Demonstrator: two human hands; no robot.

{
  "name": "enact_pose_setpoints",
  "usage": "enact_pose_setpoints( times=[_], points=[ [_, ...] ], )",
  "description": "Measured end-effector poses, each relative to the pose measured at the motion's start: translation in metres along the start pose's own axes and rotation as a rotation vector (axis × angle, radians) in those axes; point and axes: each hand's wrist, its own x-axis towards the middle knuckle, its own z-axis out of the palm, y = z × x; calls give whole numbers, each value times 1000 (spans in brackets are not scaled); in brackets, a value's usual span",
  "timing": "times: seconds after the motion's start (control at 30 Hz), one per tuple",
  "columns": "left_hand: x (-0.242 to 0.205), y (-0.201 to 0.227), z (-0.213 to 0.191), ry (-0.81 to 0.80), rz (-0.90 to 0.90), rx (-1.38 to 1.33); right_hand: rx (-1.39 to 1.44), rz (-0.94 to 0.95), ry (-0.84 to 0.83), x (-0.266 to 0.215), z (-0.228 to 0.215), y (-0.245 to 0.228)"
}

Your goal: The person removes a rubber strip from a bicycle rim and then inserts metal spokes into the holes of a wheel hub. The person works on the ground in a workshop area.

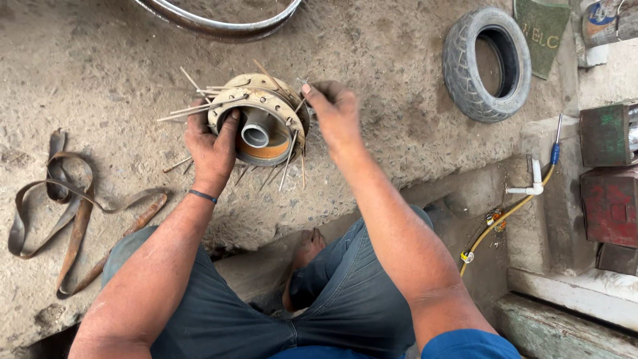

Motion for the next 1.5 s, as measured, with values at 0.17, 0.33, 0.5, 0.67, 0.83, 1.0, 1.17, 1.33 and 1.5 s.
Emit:
enact_pose_setpoints(
  times=[0.17,0.33,0.5,0.67,0.83,1.0,1.17,1.33,1.5],
  points=[
    [2,-5,1,69,-99,39,-275,-90,-196,-26,11,-8],
    [8,-9,-2,108,-98,6,-638,-423,-360,-46,14,-25],
    [6,-11,-2,114,-142,93,-717,-691,-304,-55,21,-29],
    [6,-2,-2,107,-81,116,-776,-888,-267,-57,27,-25],
    [3,-4,1,86,-61,138,-598,-911,-190,-44,13,-17],
    [0,-8,0,48,-57,132,-266,-716,-71,-8,-29,-21],
    [1,-5,1,-68,-40,-68,-405,-735,-17,11,-38,-21],
    [-9,3,3,-208,-18,-49,-263,-547,-257,0,-7,-10],
    [-10,5,1,-208,-3,78,-480,-805,-206,-2,-2,-9]
  ],
)
